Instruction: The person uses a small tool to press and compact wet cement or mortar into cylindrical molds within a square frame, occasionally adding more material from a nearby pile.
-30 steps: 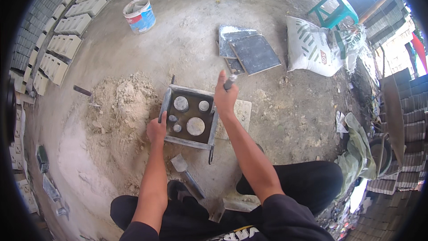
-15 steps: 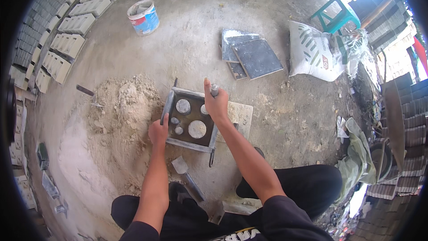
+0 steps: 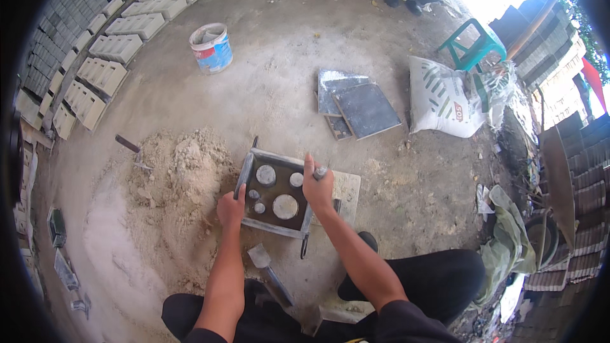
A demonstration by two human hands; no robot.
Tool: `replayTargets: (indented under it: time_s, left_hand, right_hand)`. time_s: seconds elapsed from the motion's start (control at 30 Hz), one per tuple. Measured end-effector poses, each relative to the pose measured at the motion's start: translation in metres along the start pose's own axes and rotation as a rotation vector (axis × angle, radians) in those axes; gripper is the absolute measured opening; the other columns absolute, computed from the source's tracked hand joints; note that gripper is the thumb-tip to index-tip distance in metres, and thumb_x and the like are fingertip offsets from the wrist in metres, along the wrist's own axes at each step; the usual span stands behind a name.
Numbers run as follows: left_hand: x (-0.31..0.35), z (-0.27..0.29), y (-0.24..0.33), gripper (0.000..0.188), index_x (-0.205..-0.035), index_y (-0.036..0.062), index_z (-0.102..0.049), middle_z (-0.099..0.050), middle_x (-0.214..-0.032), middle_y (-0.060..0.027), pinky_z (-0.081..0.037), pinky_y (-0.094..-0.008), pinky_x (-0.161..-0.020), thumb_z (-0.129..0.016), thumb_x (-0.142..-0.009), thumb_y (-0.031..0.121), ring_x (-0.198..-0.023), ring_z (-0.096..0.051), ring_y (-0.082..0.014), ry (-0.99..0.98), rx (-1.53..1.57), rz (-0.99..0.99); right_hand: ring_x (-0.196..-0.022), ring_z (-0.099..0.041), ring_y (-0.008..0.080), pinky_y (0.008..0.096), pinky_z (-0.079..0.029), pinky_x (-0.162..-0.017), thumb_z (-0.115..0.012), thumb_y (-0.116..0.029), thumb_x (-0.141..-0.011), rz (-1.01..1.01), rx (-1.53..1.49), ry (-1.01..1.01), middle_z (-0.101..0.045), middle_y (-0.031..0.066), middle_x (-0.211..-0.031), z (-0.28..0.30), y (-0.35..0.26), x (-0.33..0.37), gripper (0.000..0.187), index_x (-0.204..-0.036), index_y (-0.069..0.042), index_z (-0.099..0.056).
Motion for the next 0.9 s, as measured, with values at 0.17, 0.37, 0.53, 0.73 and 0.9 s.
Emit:
replayTargets:
  time_s: [0.17, 0.37, 0.53, 0.73, 0.9]
  left_hand:
    - [0.002, 0.001, 0.001, 0.068, -0.079, 0.0035, -0.072, -0.067, -0.074, -0.0215, -0.051, -0.0495, -0.066, -0.048, -0.087, 0.066, -0.073, -0.066, -0.0409, 0.019, -0.003, -0.009]
    - [0.003, 0.007, -0.004, 0.068, -0.077, 0.0039, -0.071, -0.067, -0.073, -0.0208, -0.051, -0.0495, -0.066, -0.047, -0.087, 0.067, -0.073, -0.066, -0.0405, 0.029, 0.015, 0.003]
    - [0.002, 0.002, 0.005, 0.069, -0.072, 0.0035, -0.069, -0.066, -0.071, -0.021, -0.051, -0.05, -0.065, -0.047, -0.087, 0.067, -0.072, -0.066, -0.0407, 0.012, 0.049, -0.004]
    - [0.007, 0.001, 0.009, 0.069, -0.071, 0.0032, -0.068, -0.066, -0.072, -0.0213, -0.051, -0.0503, -0.064, -0.047, -0.087, 0.067, -0.072, -0.065, -0.0412, 0.032, 0.039, -0.032]
    - [0.003, 0.009, -0.004, 0.068, -0.072, 0.0038, -0.068, -0.066, -0.072, -0.0209, -0.051, -0.0504, -0.065, -0.047, -0.088, 0.066, -0.073, -0.065, -0.0414, 0.067, 0.008, -0.028]
  right_hand:
    - [-0.053, -0.033, 0.0117, 0.037, -0.031, -0.049, -0.053, -0.031, -0.099, 0.014, 0.1, 0.14, -0.038, 0.0037, -0.053, 0.005, -0.006, 0.028, 0.046, -0.065, 0.0, -0.051]
    - [-0.054, -0.036, 0.0096, 0.0349, -0.033, -0.049, -0.055, -0.03, -0.099, -0.007, -0.07, 0.084, -0.041, 0.002, -0.054, 0.003, -0.041, 0.037, 0.043, -0.067, -0.001, -0.054]
    - [-0.054, -0.035, 0.0079, 0.0329, -0.032, -0.048, -0.054, -0.029, -0.1, 0.086, -0.014, 0.047, -0.04, -0.0001, -0.054, -0.003, -0.02, 0.038, 0.044, -0.066, -0.001, -0.052]
    - [-0.053, -0.035, 0.0082, 0.0326, -0.032, -0.047, -0.054, -0.029, -0.1, 0.222, 0.152, -0.027, -0.04, 0.0002, -0.053, 0.0, -0.007, 0.06, 0.045, -0.064, -0.002, -0.049]
    - [-0.052, -0.036, 0.0101, 0.0351, -0.034, -0.047, -0.054, -0.03, -0.1, 0.0, -0.118, -0.029, -0.042, 0.0028, -0.053, -0.002, -0.043, 0.056, 0.043, -0.067, -0.001, -0.052]
Point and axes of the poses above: each hand's wrist, its own x-axis away from the middle knuckle, its own z-axis out of the back of the hand, y = z × x, the point moved 6 cm from there along -x, towards the middle knuckle
